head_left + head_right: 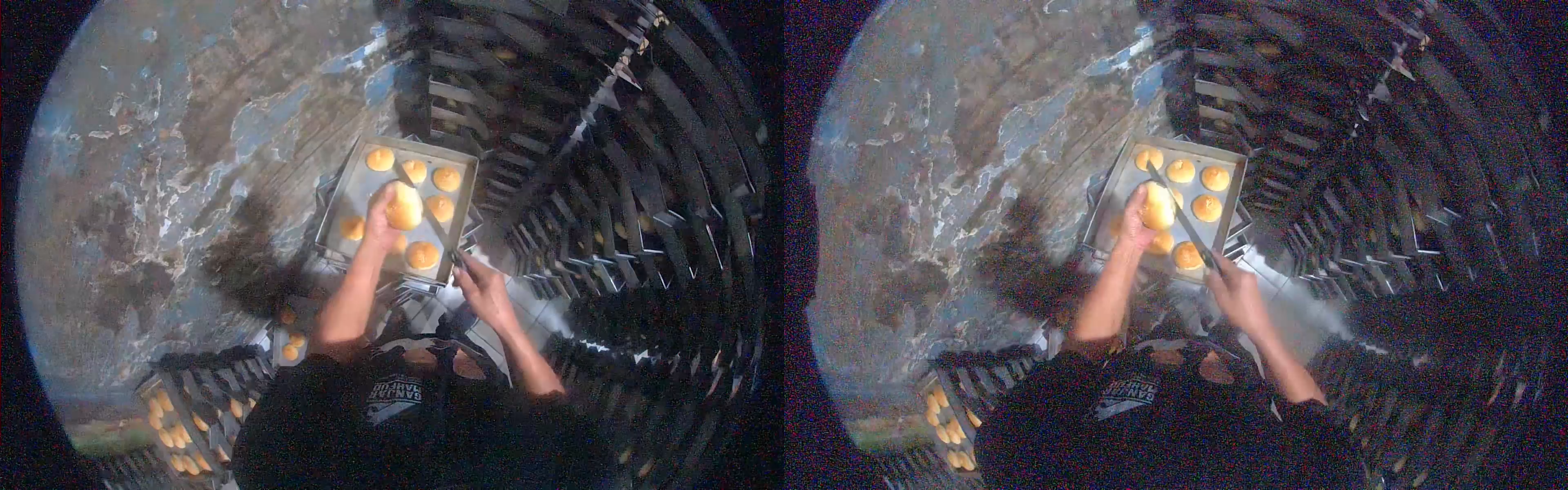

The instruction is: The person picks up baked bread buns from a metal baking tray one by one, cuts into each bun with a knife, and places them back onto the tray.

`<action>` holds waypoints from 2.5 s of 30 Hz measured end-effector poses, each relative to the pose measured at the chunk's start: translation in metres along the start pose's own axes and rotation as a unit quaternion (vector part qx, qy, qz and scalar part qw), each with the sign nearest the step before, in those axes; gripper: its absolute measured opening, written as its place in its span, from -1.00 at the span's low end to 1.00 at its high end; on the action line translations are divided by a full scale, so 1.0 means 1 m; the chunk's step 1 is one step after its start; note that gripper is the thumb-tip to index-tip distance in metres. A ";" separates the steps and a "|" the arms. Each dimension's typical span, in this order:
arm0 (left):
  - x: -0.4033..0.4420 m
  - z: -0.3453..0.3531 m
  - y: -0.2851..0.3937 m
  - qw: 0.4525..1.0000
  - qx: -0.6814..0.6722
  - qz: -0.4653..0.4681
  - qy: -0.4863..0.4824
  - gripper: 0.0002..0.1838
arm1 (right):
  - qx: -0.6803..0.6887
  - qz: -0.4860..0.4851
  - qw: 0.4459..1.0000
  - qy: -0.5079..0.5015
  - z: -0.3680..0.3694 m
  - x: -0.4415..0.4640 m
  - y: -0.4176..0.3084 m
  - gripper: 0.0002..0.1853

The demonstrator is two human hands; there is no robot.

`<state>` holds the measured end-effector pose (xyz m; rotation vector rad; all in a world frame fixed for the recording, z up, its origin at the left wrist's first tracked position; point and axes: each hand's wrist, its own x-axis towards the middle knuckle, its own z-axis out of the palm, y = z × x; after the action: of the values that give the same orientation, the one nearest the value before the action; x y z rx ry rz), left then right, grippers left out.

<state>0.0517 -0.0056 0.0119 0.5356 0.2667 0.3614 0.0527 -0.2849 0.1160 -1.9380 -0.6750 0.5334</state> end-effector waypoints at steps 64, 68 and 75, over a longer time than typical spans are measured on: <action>0.121 -0.237 0.044 0.721 0.560 0.056 0.404 -0.53 | 0.169 0.298 0.938 -0.057 0.051 -0.074 0.223 -0.74; 0.140 -0.195 0.000 0.736 0.632 0.170 0.172 -0.46 | 0.140 0.311 0.940 -0.021 0.047 -0.091 0.228 -0.68; 0.186 -0.170 -0.045 0.553 0.816 -0.072 0.152 -0.10 | 0.172 0.376 0.910 0.022 0.014 -0.058 0.152 -0.55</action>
<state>0.1741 0.1085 -0.1814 2.3262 1.0053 -0.0976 0.0351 -0.3701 -0.0224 -1.8119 0.2304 0.9971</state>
